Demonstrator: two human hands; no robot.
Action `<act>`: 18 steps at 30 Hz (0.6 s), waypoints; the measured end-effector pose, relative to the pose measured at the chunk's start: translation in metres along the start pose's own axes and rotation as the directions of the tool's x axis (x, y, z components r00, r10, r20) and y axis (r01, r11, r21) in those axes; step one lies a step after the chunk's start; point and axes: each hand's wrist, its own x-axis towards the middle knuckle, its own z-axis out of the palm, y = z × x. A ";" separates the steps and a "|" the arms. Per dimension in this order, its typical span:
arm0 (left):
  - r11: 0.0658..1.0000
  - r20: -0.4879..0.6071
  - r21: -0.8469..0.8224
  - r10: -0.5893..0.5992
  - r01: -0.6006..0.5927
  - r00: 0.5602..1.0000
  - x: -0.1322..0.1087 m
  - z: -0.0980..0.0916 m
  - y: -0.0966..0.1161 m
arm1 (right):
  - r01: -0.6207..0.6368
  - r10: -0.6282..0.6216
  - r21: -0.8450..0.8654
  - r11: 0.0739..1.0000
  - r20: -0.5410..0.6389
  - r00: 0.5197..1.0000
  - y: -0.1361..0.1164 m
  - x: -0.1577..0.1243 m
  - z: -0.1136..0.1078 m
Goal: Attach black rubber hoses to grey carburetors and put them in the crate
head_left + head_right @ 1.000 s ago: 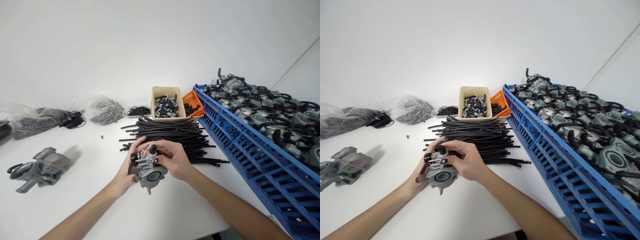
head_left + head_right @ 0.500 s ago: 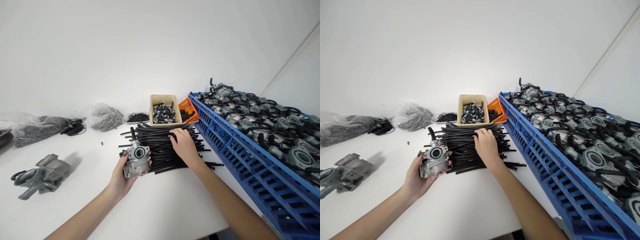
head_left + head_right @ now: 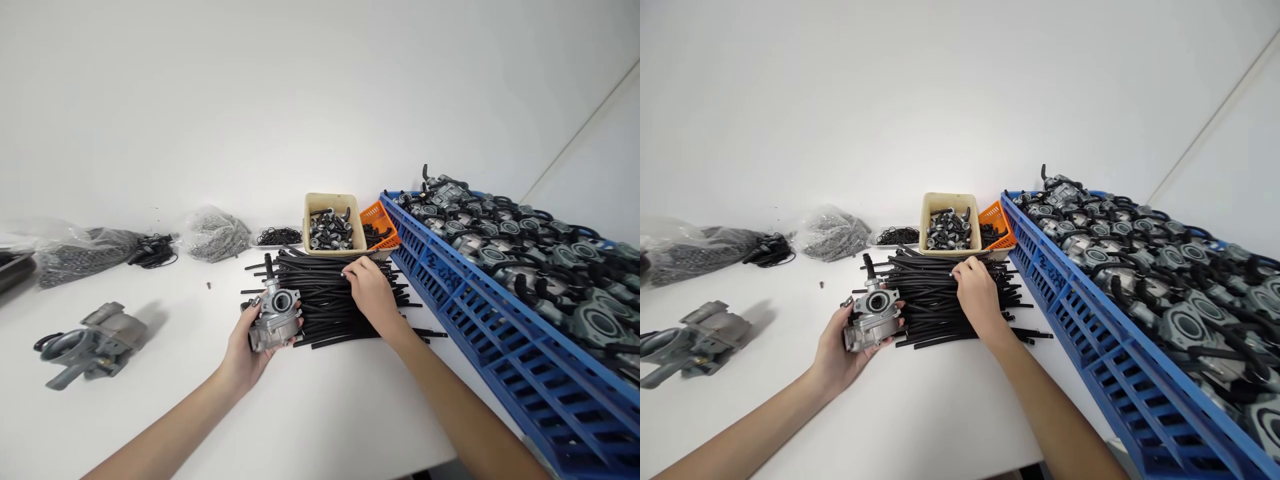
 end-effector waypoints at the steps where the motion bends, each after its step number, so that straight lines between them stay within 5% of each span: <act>1: 1.000 0.001 0.003 0.006 -0.006 1.000 0.000 0.000 0.000 | -0.014 0.017 0.039 0.999 -0.062 0.998 -0.002 0.001 -0.002; 4: 1.000 -0.001 0.009 0.025 -0.025 1.000 0.002 -0.002 0.000 | -0.064 0.146 0.297 0.953 -0.264 0.954 -0.008 0.006 -0.011; 6: 0.999 -0.003 0.013 0.031 -0.031 1.000 0.002 -0.004 -0.001 | -0.066 0.264 0.559 0.827 -0.282 0.922 -0.015 0.008 -0.017; 11: 0.997 0.035 0.027 0.070 -0.071 0.997 0.003 -0.009 -0.005 | -0.077 0.329 0.905 0.417 -0.072 0.942 -0.032 0.006 -0.015; 18: 0.974 -0.058 0.043 0.225 -0.222 0.973 0.002 -0.006 -0.006 | -0.247 0.152 0.938 0.242 0.215 0.965 -0.057 -0.019 0.006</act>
